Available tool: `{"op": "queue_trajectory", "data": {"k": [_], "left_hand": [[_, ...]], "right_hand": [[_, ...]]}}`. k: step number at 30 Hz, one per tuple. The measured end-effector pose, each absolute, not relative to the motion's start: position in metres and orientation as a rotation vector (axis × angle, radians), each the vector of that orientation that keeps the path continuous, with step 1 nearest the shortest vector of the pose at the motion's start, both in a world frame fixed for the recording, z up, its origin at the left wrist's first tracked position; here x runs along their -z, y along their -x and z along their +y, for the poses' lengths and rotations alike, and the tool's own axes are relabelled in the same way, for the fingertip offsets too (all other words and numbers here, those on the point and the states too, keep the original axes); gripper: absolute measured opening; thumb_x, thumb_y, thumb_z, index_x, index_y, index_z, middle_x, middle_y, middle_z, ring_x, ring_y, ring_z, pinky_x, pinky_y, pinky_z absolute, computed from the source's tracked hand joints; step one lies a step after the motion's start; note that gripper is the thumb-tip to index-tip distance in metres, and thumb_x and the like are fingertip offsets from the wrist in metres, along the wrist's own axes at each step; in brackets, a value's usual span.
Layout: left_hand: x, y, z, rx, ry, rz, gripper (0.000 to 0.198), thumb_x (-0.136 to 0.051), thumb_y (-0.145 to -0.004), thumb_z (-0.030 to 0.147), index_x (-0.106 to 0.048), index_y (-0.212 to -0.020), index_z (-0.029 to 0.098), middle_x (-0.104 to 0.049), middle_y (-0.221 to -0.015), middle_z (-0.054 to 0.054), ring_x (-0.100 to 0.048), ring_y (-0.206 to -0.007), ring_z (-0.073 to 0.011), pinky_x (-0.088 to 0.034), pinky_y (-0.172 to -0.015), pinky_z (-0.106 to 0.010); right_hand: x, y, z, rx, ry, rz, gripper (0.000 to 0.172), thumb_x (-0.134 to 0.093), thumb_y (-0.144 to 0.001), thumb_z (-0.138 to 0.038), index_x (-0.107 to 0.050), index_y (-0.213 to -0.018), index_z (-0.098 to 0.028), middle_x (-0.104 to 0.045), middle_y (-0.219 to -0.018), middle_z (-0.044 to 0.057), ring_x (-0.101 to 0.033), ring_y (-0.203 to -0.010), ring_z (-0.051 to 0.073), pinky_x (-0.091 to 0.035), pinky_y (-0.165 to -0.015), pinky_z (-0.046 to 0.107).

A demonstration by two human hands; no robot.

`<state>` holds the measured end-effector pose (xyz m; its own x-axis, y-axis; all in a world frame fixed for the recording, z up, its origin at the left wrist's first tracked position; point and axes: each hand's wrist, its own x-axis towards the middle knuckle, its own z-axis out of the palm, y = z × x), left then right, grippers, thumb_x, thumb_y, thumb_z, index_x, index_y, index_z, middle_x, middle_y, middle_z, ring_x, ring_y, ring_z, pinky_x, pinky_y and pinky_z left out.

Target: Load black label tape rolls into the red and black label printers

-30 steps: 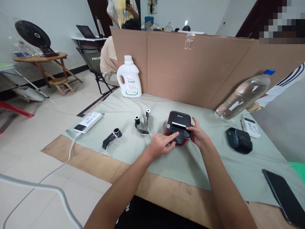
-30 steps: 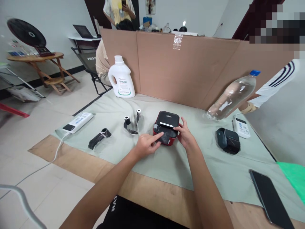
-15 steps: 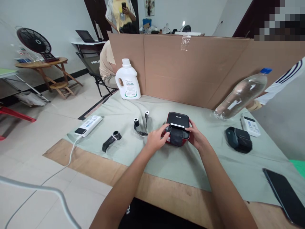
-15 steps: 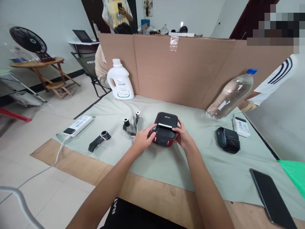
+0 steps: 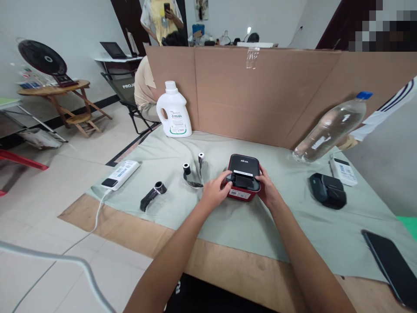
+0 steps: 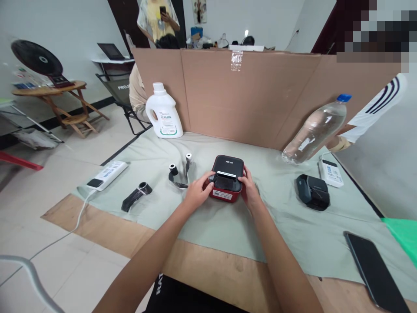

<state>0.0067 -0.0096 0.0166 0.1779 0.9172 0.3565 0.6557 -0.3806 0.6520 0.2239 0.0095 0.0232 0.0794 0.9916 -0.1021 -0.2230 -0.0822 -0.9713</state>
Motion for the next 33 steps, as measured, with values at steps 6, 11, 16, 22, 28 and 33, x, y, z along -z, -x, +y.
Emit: {"op": "queue_trajectory", "data": {"k": [6,11,16,22,28,33], "left_hand": [[-0.024,-0.003,-0.02,-1.115,-2.147,1.518,0.039,-0.054,-0.097,0.037,-0.062,-0.135,0.029,-0.069,-0.077,0.001,-0.064,-0.068,-0.0157,-0.047,-0.066,-0.026],[-0.059,0.044,0.006,-1.377,-1.95,1.858,0.03,-0.053,-0.096,0.033,-0.07,-0.118,0.022,-0.07,-0.082,-0.002,-0.064,-0.075,-0.0155,-0.048,-0.076,-0.026],[-0.079,0.101,0.075,-1.009,-1.941,2.117,0.033,-0.056,-0.091,0.028,-0.071,-0.119,0.025,-0.073,-0.113,-0.005,-0.065,-0.102,-0.0208,-0.048,-0.092,-0.03],[-0.066,0.079,0.121,-0.407,-1.902,2.088,0.043,-0.062,-0.087,0.05,-0.071,-0.122,0.026,-0.075,-0.117,-0.007,-0.067,-0.111,-0.0257,-0.047,-0.096,-0.033],[-0.086,0.082,0.078,-0.664,-1.949,2.126,0.036,-0.055,-0.09,0.041,-0.076,-0.114,0.025,-0.078,-0.105,-0.006,-0.069,-0.099,-0.0231,-0.047,-0.08,-0.028],[-0.091,0.117,-0.012,-0.846,-1.854,2.24,0.036,-0.055,-0.09,0.044,-0.077,-0.11,0.024,-0.078,-0.094,-0.005,-0.069,-0.091,-0.0215,-0.044,-0.077,-0.028]], "right_hand": [[0.007,-0.209,0.001,-0.874,1.139,-0.998,0.056,-0.05,-0.09,-0.054,-0.057,-0.138,-0.027,-0.059,-0.143,0.006,-0.054,-0.133,0.024,-0.044,-0.111,0.045],[0.012,-0.206,-0.005,-0.713,1.182,-1.099,0.054,-0.04,-0.097,-0.057,-0.062,-0.132,-0.024,-0.062,-0.139,0.01,-0.055,-0.132,0.027,-0.042,-0.112,0.048],[0.016,-0.208,-0.002,-0.716,1.178,-1.088,0.051,-0.039,-0.098,-0.056,-0.062,-0.132,-0.025,-0.063,-0.137,0.009,-0.053,-0.133,0.026,-0.04,-0.113,0.047],[0.016,-0.209,-0.001,-0.728,1.194,-1.069,0.052,-0.042,-0.097,-0.055,-0.061,-0.133,-0.023,-0.062,-0.138,0.008,-0.054,-0.132,0.024,-0.037,-0.116,0.046],[0.016,-0.212,-0.001,-0.735,1.221,-1.07,0.053,-0.042,-0.096,-0.055,-0.06,-0.134,-0.022,-0.06,-0.14,0.009,-0.053,-0.132,0.025,-0.036,-0.116,0.046],[0.015,-0.207,-0.001,-0.731,1.173,-1.047,0.053,-0.044,-0.096,-0.055,-0.062,-0.132,-0.02,-0.062,-0.137,0.01,-0.055,-0.129,0.027,-0.037,-0.114,0.049]]}}
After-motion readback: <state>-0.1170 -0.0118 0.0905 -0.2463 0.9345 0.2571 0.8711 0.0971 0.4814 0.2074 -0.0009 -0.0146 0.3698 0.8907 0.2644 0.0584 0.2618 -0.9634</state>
